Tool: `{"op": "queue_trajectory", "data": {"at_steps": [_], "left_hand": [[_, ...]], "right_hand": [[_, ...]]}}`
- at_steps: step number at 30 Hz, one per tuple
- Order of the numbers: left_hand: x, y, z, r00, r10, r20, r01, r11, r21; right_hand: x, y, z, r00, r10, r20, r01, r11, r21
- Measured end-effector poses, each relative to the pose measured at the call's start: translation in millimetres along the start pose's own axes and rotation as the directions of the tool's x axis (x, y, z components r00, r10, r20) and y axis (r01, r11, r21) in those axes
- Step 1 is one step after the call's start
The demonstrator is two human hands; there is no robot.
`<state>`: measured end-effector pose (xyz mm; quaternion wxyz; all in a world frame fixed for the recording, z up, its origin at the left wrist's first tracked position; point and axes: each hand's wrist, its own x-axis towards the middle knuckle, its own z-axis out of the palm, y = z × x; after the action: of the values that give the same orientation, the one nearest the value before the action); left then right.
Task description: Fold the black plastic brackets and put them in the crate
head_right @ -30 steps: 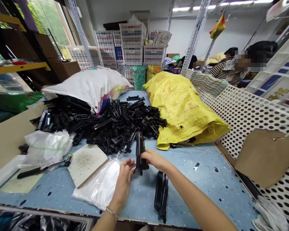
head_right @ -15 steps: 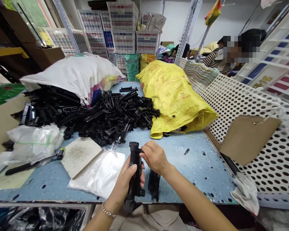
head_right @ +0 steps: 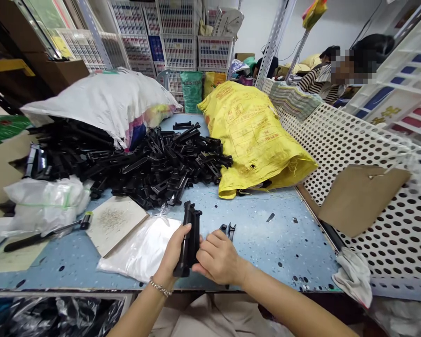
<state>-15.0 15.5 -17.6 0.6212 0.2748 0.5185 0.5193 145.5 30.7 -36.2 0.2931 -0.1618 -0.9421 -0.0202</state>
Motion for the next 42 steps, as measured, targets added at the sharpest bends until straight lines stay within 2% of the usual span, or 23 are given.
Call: {"op": "queue_trajectory", "data": {"at_steps": [1, 2, 4, 5, 6, 8, 10, 14, 17, 20, 23, 25, 26, 27, 28, 30, 31, 32, 33, 36, 37, 40, 42], "left_hand": [[3.4, -6.6, -2.0, 0.998, 0.037, -0.046, -0.035, 0.998, 0.044], [6.1, -14.6, -3.9, 0.994, 0.084, -0.071, -0.077, 0.992, 0.099], [8.6, -35.0, -4.7, 0.987, 0.154, -0.035, -0.144, 0.967, 0.209], [8.1, -46.8, -3.1, 0.986, 0.167, 0.005, -0.163, 0.953, 0.256], [6.7, -58.7, -0.2, 0.984, 0.176, 0.037, -0.179, 0.938, 0.298], [2.6, -80.0, 8.0, 0.976, 0.211, 0.062, -0.218, 0.903, 0.371], [-0.8, -92.8, 15.1, 0.962, 0.265, 0.072, -0.270, 0.872, 0.409], [-2.1, -87.2, 12.4, 0.958, 0.266, 0.106, -0.286, 0.875, 0.390], [-1.0, -68.3, 1.3, 0.967, 0.246, 0.065, -0.253, 0.905, 0.343], [1.8, -49.4, 0.2, 0.965, 0.257, 0.051, -0.261, 0.929, 0.262], [7.2, -33.8, 16.7, 0.967, 0.227, 0.115, -0.242, 0.961, 0.131], [10.8, -24.7, 33.0, 0.959, 0.237, 0.157, -0.238, 0.971, -0.016], [12.0, -20.2, 40.5, 0.955, 0.245, 0.165, -0.231, 0.968, -0.102], [12.5, -15.7, 46.6, 0.957, 0.241, 0.162, -0.211, 0.961, -0.181], [12.1, -11.2, 50.8, 0.965, 0.219, 0.147, -0.180, 0.953, -0.242], [8.3, -2.1, 52.5, 0.986, 0.130, 0.107, -0.092, 0.949, -0.301], [4.8, 2.1, 50.5, 0.992, 0.080, 0.102, -0.045, 0.950, -0.308], [0.4, 6.0, 47.1, 0.993, 0.043, 0.113, -0.007, 0.952, -0.307], [-4.6, 9.1, 43.1, 0.990, 0.023, 0.139, 0.020, 0.952, -0.305], [-20.8, 13.2, 32.7, 0.968, -0.001, 0.250, 0.075, 0.955, -0.286], [-25.5, 12.8, 30.9, 0.962, -0.012, 0.273, 0.091, 0.955, -0.281], [-34.7, 9.5, 29.0, 0.945, -0.069, 0.319, 0.159, 0.951, -0.265], [-35.5, 8.8, 28.2, 0.950, -0.070, 0.303, 0.147, 0.960, -0.240]], "right_hand": [[7.1, 13.4, -0.1, 0.998, 0.007, 0.061, -0.008, 1.000, 0.015], [16.4, 30.6, -1.0, 0.991, 0.067, 0.112, -0.070, 0.997, 0.016], [39.3, 74.3, -4.3, 0.943, 0.303, 0.140, -0.300, 0.953, -0.042], [51.3, 98.7, -6.3, 0.853, 0.517, 0.075, -0.507, 0.853, -0.123], [62.5, 123.2, -8.2, 0.791, 0.611, 0.009, -0.602, 0.781, -0.165], [80.5, 167.1, -10.7, 0.707, 0.703, -0.067, -0.700, 0.685, -0.201], [90.6, 198.7, -12.3, 0.663, 0.746, -0.067, -0.740, 0.640, -0.208], [92.4, 227.6, -28.1, 0.612, 0.791, -0.002, -0.778, 0.601, -0.183], [79.9, 232.0, -60.6, 0.554, 0.833, -0.004, -0.826, 0.549, -0.130], [51.9, 215.3, -90.6, 0.483, 0.876, 0.017, -0.875, 0.483, -0.041], [15.8, 160.3, -88.1, 0.445, 0.886, 0.129, -0.891, 0.423, 0.165], [-5.1, 105.1, -68.0, 0.388, 0.900, 0.197, -0.798, 0.221, 0.561], [-13.1, 75.6, -56.2, 0.382, 0.898, 0.219, -0.747, 0.160, 0.646], [-19.2, 47.3, -45.5, 0.395, 0.892, 0.219, -0.725, 0.156, 0.671], [-23.2, 22.1, -37.5, 0.436, 0.879, 0.195, -0.726, 0.216, 0.653], [-25.3, -13.3, -31.8, 0.618, 0.775, 0.135, -0.693, 0.456, 0.559], [-23.8, -21.6, -33.7, 0.700, 0.706, 0.108, -0.650, 0.566, 0.507], [-21.0, -23.6, -37.5, 0.758, 0.648, 0.071, -0.601, 0.654, 0.459], [-17.4, -20.0, -42.0, 0.790, 0.613, 0.020, -0.566, 0.716, 0.409], [-4.6, 10.3, -49.5, 0.812, 0.560, -0.166, -0.530, 0.826, 0.192], [-0.4, 22.2, -48.6, 0.835, 0.513, -0.199, -0.500, 0.859, 0.112], [10.8, 49.7, -39.2, 0.929, 0.306, -0.208, -0.322, 0.945, -0.048], [17.0, 57.9, -33.4, 0.958, 0.231, -0.171, -0.246, 0.967, -0.069]]}}
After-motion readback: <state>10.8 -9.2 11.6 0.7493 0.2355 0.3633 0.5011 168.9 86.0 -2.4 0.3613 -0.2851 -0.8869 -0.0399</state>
